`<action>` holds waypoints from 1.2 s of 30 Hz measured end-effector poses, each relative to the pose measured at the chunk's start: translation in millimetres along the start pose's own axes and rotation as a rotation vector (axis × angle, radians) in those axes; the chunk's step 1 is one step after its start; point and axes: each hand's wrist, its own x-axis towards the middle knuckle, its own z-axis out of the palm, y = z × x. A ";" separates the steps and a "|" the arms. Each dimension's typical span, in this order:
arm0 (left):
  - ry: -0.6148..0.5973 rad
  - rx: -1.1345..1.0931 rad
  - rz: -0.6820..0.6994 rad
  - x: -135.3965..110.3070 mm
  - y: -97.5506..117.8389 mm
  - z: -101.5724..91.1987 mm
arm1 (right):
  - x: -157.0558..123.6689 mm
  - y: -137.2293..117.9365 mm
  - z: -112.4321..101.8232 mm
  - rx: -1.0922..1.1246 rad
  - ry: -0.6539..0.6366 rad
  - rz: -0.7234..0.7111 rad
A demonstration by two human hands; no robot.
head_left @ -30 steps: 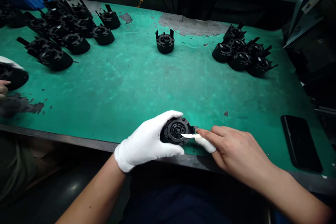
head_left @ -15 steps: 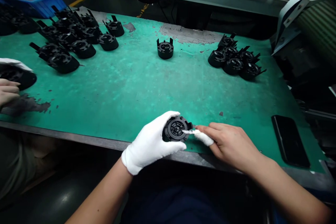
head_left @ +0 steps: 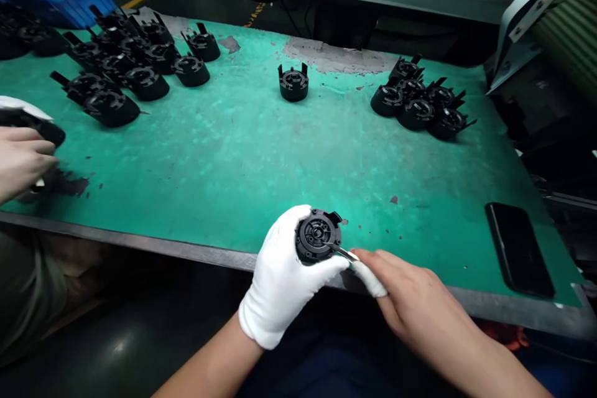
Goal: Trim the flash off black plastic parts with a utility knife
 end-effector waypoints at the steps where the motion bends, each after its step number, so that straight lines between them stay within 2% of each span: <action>1: 0.001 0.002 0.006 0.0 0.2 0.2 | -0.5 -2.0 2.0 -0.008 -0.010 0.011; 7: -0.019 0.016 -0.044 -1.3 -3.1 1.0 | 9.7 -9.5 -3.8 0.073 -0.111 -0.018; 14: -0.019 -0.016 -0.016 -0.3 -2.8 0.5 | 9.3 -3.4 -5.3 0.091 -0.066 -0.030; 19: -0.015 -0.009 -0.039 -1.1 -4.1 0.3 | 13.1 -4.8 -7.6 0.062 -0.130 -0.072; 26: -0.007 -0.010 0.040 1.9 -0.7 -0.3 | 15.0 -5.7 -4.5 -0.069 -0.031 -0.079; 30: -0.001 -0.016 0.030 2.9 -1.0 -1.0 | 16.1 -5.5 -4.4 -0.084 -0.079 -0.082; 36: -0.064 0.003 -0.010 0.7 -2.9 -1.3 | 32.8 -7.9 -27.5 -0.011 -0.219 -0.135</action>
